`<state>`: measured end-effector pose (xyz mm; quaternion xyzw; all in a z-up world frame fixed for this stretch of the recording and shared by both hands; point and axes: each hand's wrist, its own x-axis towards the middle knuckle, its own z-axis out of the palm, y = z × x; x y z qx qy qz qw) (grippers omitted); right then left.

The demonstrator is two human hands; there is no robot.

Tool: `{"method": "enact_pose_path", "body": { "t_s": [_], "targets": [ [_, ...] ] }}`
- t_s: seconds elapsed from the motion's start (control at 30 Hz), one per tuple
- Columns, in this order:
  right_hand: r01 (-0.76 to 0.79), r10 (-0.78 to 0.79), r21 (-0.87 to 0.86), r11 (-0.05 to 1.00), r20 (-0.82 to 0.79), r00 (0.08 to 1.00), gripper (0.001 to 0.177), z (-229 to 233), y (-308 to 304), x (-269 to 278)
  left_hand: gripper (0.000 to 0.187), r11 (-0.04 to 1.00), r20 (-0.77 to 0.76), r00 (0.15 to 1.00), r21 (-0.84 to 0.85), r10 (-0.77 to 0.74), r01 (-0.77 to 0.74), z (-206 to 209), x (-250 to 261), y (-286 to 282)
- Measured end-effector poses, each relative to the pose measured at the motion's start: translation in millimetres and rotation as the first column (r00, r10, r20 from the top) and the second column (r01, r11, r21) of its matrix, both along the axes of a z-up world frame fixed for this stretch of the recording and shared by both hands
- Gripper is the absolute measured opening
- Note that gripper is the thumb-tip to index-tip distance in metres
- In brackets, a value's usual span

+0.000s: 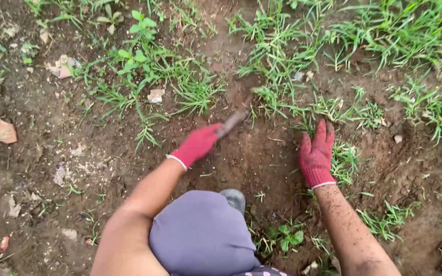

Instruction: Weeding a patch of land using a hand sickle.

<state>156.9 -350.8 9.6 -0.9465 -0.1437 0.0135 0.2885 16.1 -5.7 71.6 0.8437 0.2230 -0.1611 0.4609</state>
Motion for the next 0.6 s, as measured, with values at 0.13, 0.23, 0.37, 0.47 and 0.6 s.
{"method": "enact_pose_path", "body": {
  "t_s": [0.13, 0.23, 0.37, 0.47, 0.6],
  "targets": [
    [0.029, -0.031, -0.038, 0.999, -0.039, 0.999, 0.065, 18, 10, 3, 0.049, 0.848, 0.107, 0.857, -0.251, 0.504, -0.467, 1, 26, 20],
    [0.064, -0.067, -0.047, 0.997, -0.069, 0.995, 0.065, 24, 13, -3, 0.038, 0.981, 0.420, 0.893, 0.031, 0.161, -0.192, 14, 24, -19],
    [0.175, -0.177, -0.037, 0.984, -0.037, 0.984, 0.067, 29, 13, 1, 0.043, 0.991, 0.354, 0.931, -0.070, -0.084, 0.116, -6, 0, -5],
    [0.199, -0.200, -0.015, 0.980, -0.033, 0.979, 0.071, 30, 4, -4, 0.035, 0.944, 0.354, 0.920, -0.326, 0.169, -0.047, 42, 11, 26],
    [0.257, -0.257, -0.066, 0.964, 0.011, 0.966, 0.068, 13, 5, 8, 0.022, 0.411, 0.166, 0.730, 0.895, -0.664, 0.171, -72, 32, 6]
  ]
}}
